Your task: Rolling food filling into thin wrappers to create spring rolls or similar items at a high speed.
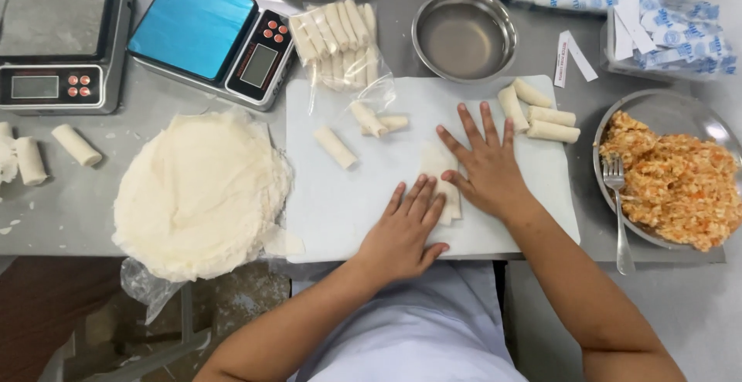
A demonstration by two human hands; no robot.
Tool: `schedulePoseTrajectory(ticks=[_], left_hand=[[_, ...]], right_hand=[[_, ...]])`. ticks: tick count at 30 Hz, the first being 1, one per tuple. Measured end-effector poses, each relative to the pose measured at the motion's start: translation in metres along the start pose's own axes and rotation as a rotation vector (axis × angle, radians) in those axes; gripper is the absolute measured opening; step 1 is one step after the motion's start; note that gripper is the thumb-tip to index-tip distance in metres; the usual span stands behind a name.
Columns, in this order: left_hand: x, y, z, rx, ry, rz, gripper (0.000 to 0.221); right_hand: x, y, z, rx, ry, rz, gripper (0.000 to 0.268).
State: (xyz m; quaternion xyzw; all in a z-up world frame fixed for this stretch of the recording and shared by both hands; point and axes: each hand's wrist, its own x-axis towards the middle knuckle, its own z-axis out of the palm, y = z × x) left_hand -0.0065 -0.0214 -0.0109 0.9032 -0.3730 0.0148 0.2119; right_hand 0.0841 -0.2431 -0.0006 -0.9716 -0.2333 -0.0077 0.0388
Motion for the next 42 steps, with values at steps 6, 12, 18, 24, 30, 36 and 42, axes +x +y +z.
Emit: schedulePoseTrajectory(ticks=[6,12,18,24,30,36,42], left_hand=[[0.000,0.003,-0.007,0.006,0.022,-0.011,0.077],[0.000,-0.011,0.004,0.136,0.050,0.050,0.072],[0.031,-0.022,-0.002,-0.293,0.225,-0.278,0.015],[0.020,-0.024,0.015,0.111,0.275,-0.146,0.043],[0.038,-0.036,-0.017,0.091,0.045,0.006,0.019],[0.052,-0.041,0.008,-0.119,0.150,-0.239,0.016],[0.047,-0.053,-0.001,0.290,0.130,-0.056,0.041]], right_hand=[[0.008,-0.001,0.004,-0.020,0.016,-0.020,0.077],[-0.079,0.001,0.054,0.293,0.302,-0.111,0.069],[-0.059,-0.023,0.025,0.659,0.371,0.140,0.013],[-0.069,-0.032,0.040,0.341,0.447,0.073,0.030],[-0.048,-0.026,0.013,0.341,0.370,-0.093,0.019],[-0.029,-0.011,0.006,0.603,0.296,0.156,0.017],[-0.038,-0.010,0.051,0.126,0.465,-0.107,0.039]])
